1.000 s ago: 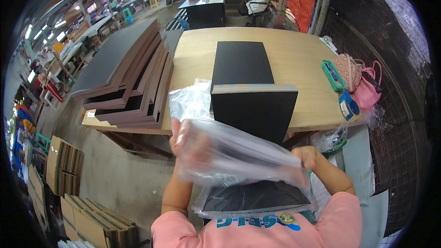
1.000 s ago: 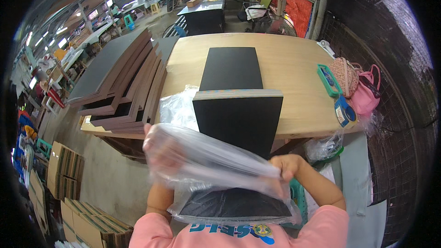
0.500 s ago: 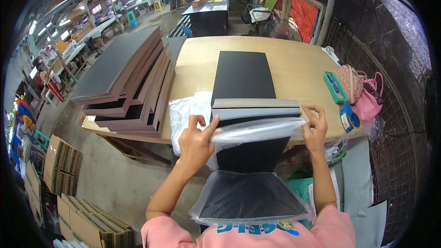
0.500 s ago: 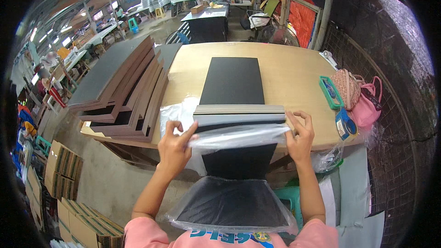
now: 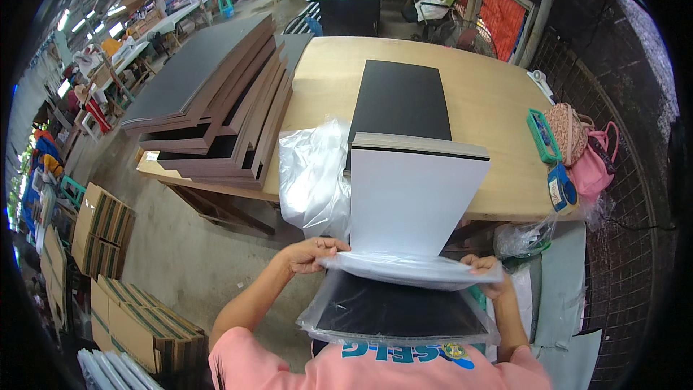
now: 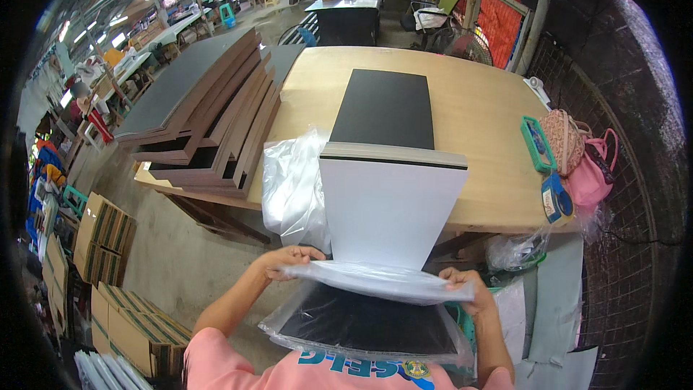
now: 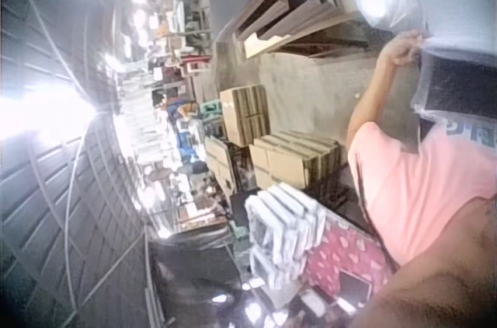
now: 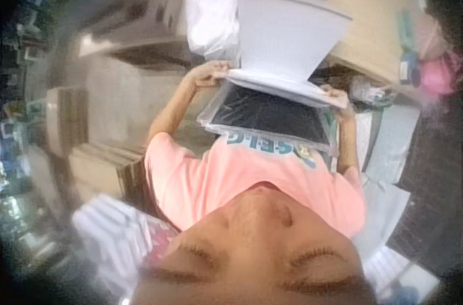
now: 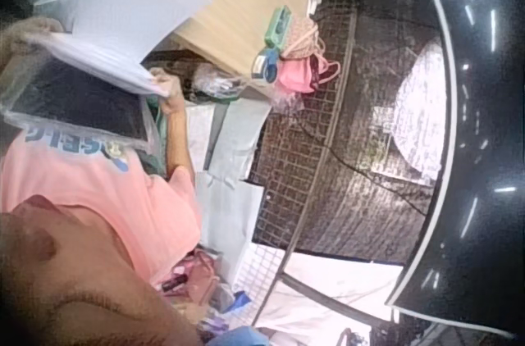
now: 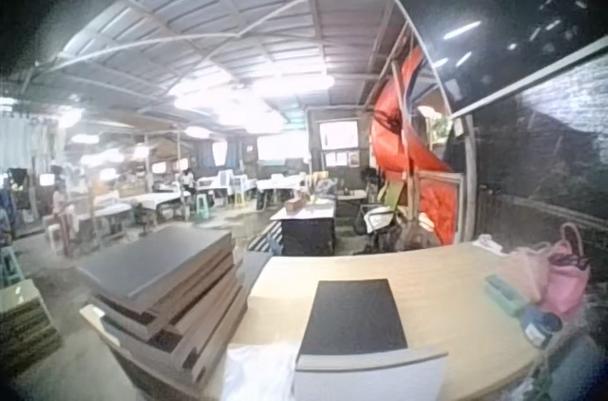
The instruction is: The person organizes dark boards into a stack, picks up a light-colored stool to reposition it, and begins wrapping a board in a plastic sheet.
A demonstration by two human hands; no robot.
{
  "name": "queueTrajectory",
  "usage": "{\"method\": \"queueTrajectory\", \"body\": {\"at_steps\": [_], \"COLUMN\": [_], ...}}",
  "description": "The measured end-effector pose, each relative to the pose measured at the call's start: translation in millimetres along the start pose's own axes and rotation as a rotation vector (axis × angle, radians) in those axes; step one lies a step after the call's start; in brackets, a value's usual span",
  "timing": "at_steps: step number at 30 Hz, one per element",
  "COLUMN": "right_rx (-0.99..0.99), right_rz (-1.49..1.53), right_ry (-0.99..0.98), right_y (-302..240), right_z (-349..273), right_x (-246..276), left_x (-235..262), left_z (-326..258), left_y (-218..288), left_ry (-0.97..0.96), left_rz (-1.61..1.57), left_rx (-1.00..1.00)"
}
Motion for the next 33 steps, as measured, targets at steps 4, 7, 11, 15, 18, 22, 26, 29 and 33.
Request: {"method": "queueTrajectory", "body": {"at_steps": [4, 7, 11, 15, 18, 22, 26, 29, 33], "right_rx": [-0.122, -0.086, -0.280, 0.048, 0.547, 0.439, -0.041, 0.292, 0.497], "right_rz": [-0.066, -0.134, -0.068, -0.425, -0.893, -0.870, -0.591, -0.848, -1.048], "right_ry": [0.076, 0.076, 0.051, 0.182, 0.278, 0.363, 0.587, 0.570, 0.356], "right_y": [72, 99, 145, 163, 174, 198, 188, 94, -129], "right_z": [5, 21, 51, 55, 57, 77, 61, 47, 71], "right_x": [16, 10, 41, 39, 36, 29, 68, 86, -11], "left_x": [87, 123, 92, 12, -46, -6, 1, -14, -42], "left_z": [41, 54, 41, -36, -43, 24, 90, 61, 56], "left_y": [-44, -56, -35, 44, 104, 175, 178, 209, 231], "left_ry": [0.144, 0.315, 0.648, 0.777, 0.706, 0.891, 1.033, 1.057, 0.996], "left_rz": [0.005, -0.022, 0.584, 0.897, 0.783, 0.951, 1.572, 1.085, 0.930], "left_rx": [0.063, 0.006, -0.039, -0.459, -0.947, -1.182, -1.137, -1.343, -1.261]}}
Point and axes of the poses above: each hand's wrist, its own z-axis towards the middle knuckle, its own x-axis out of the back of the hand, y = z × x, the point moved 1 cm from there along z, towards the middle knuckle, and after that the axes turned 14 degrees about -z, right-handed, at the moved point
